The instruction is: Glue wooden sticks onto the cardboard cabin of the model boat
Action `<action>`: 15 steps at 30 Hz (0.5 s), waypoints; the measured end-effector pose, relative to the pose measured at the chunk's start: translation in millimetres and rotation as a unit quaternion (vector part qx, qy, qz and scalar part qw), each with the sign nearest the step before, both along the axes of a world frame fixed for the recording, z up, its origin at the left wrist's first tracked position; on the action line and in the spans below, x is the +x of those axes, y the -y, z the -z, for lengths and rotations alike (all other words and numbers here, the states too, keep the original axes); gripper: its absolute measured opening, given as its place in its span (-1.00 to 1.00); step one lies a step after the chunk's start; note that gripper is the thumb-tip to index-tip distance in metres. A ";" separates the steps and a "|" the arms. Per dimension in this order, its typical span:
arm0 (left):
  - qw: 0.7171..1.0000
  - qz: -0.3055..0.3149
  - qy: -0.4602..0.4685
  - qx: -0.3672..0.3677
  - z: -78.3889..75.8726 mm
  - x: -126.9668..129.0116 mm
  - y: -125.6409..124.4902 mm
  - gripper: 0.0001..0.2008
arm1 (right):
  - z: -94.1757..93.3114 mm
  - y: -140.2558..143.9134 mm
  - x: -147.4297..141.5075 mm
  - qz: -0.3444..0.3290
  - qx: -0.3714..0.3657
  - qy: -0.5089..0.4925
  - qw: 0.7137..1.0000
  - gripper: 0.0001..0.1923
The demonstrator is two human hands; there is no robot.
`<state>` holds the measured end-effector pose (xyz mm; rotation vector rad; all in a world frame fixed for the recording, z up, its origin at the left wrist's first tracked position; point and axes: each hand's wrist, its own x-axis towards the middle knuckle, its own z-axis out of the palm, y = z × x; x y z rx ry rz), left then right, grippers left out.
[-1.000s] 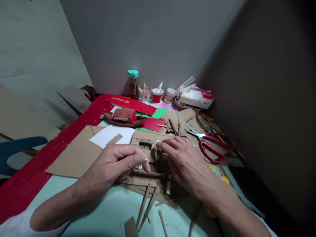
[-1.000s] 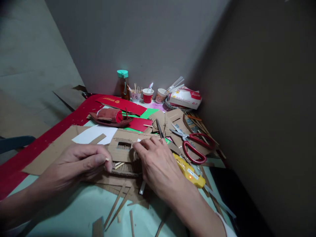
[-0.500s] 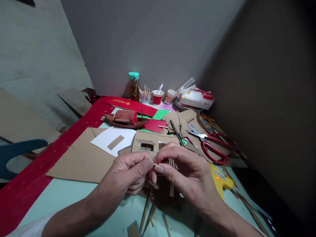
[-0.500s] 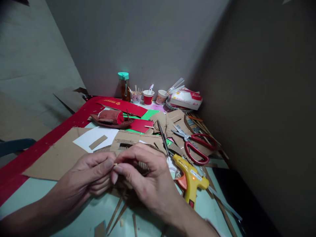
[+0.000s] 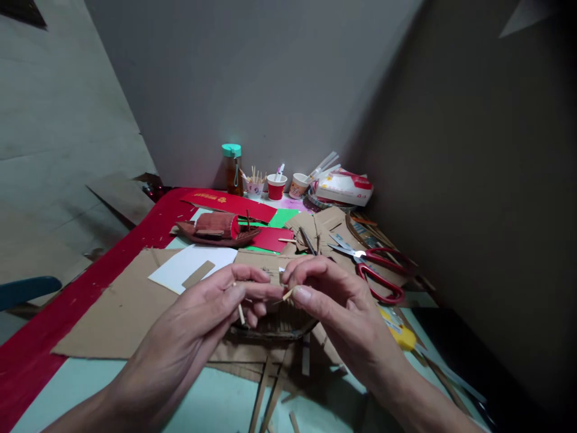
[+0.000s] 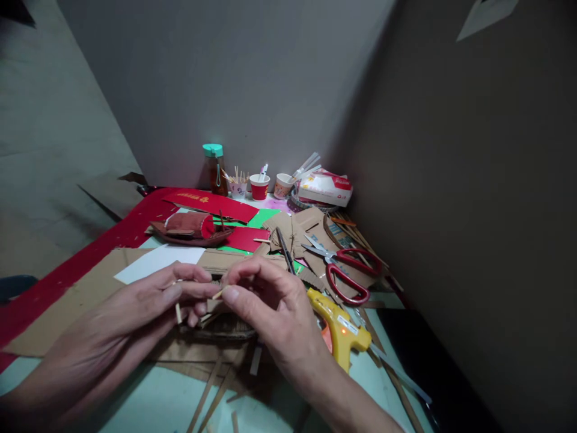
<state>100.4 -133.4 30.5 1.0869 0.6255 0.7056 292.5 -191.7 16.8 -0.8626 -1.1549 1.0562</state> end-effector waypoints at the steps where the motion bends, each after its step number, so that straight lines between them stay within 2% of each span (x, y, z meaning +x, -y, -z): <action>1: 1.000 -0.011 -0.015 0.017 -0.2 1.1 -0.4 -0.80 | -1.9 1.2 -0.5 0.004 0.004 0.005 1.000 -0.96; 4: 0.999 -0.030 -0.019 0.023 0.8 4.0 0.6 -0.84 | -7.8 4.6 -2.4 0.033 0.007 0.039 0.999 -0.93; 11: 0.998 -0.049 0.025 -0.043 3.4 6.0 7.7 -0.79 | -14.4 6.5 -2.1 0.129 0.042 0.116 0.984 -0.86; 15: 0.995 -0.043 0.041 -0.077 0.5 7.9 8.5 -0.79 | -14.4 7.1 -3.9 0.128 0.038 0.106 0.985 -0.89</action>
